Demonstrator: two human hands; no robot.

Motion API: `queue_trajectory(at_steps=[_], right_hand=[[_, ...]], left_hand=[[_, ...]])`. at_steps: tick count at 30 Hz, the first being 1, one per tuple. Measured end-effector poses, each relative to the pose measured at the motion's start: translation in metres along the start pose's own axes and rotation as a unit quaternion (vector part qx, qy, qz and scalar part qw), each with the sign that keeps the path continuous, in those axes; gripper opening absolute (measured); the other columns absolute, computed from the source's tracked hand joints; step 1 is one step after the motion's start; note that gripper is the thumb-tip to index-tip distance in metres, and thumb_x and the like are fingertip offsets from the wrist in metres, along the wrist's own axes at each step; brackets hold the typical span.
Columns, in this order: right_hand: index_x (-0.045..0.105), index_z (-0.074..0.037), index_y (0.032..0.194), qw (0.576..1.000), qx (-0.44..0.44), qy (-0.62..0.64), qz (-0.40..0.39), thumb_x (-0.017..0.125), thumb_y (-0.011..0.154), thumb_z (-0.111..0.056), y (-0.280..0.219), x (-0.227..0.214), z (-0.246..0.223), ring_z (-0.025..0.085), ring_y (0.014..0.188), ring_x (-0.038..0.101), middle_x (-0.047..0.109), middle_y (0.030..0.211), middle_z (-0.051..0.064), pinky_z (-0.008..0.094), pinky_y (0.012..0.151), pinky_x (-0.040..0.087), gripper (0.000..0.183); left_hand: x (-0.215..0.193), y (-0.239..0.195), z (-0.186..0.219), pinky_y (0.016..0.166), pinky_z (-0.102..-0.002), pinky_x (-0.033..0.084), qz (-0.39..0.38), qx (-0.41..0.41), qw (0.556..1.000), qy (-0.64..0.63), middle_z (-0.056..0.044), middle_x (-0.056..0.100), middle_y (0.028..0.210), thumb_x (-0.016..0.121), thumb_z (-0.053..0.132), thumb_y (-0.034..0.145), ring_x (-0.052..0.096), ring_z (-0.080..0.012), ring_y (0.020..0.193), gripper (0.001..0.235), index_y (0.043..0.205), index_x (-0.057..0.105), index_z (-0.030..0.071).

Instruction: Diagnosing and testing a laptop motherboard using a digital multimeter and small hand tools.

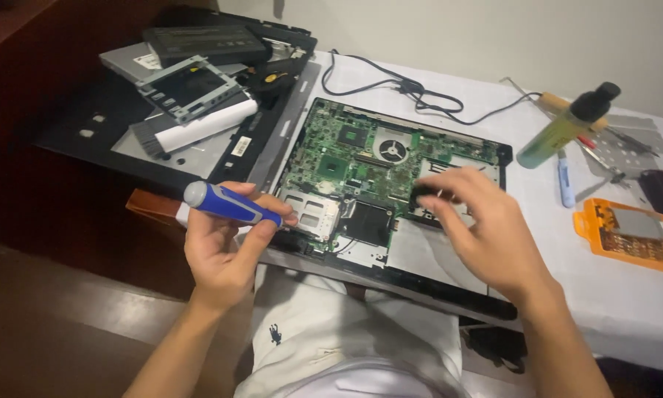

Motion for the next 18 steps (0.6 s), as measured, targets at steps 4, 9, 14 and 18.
queue_trajectory(at_steps=[4,9,14,18], right_hand=[[0.071,0.000,0.118,0.995,-0.072,0.017,0.073,0.059,0.103,-0.015,0.017,0.001,-0.019,0.023,0.101,0.066,0.072,0.112,0.013,0.035,0.083,0.053,0.024],[0.072,-0.001,0.114,0.991,-0.062,0.022,0.115,0.062,0.103,-0.008,0.023,0.005,-0.015,0.022,0.095,0.065,0.070,0.111,0.012,0.031,0.074,0.054,0.016],[0.071,-0.007,0.119,0.999,0.030,-0.040,-0.007,0.057,0.102,-0.022,0.020,0.015,0.001,0.023,0.102,0.065,0.071,0.109,0.008,0.039,0.089,0.049,0.027],[0.069,-0.011,0.120,0.996,0.023,-0.065,-0.051,0.053,0.102,-0.028,0.014,0.022,0.015,0.026,0.112,0.061,0.069,0.114,0.006,0.042,0.101,0.042,0.030]], left_hand=[[-0.009,0.001,0.003,0.088,-0.039,0.064,0.001,0.004,0.999,0.034,-0.020,0.072,0.100,0.061,0.005,0.098,0.075,-0.0311,0.087,0.031,0.125,0.045,0.002],[-0.018,-0.001,0.003,0.085,-0.038,0.066,0.002,0.010,0.998,0.055,-0.019,0.072,0.099,0.062,0.002,0.097,0.076,-0.0306,0.083,0.032,0.125,0.047,0.003],[-0.023,-0.001,0.003,0.087,-0.037,0.065,0.002,0.014,0.997,0.074,-0.018,0.072,0.100,0.062,0.001,0.096,0.076,-0.0284,0.085,0.032,0.125,0.046,0.002],[-0.026,-0.002,-0.001,0.089,-0.034,0.062,0.009,-0.008,0.996,0.087,-0.017,0.073,0.098,0.064,0.003,0.095,0.076,-0.0242,0.083,0.035,0.125,0.047,0.002]])
Point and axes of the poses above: each hand's wrist, its own y-axis towards the middle knuckle, its own x-axis out of the palm, z = x × y, the point moved 3 cm from there along y, towards the middle knuckle
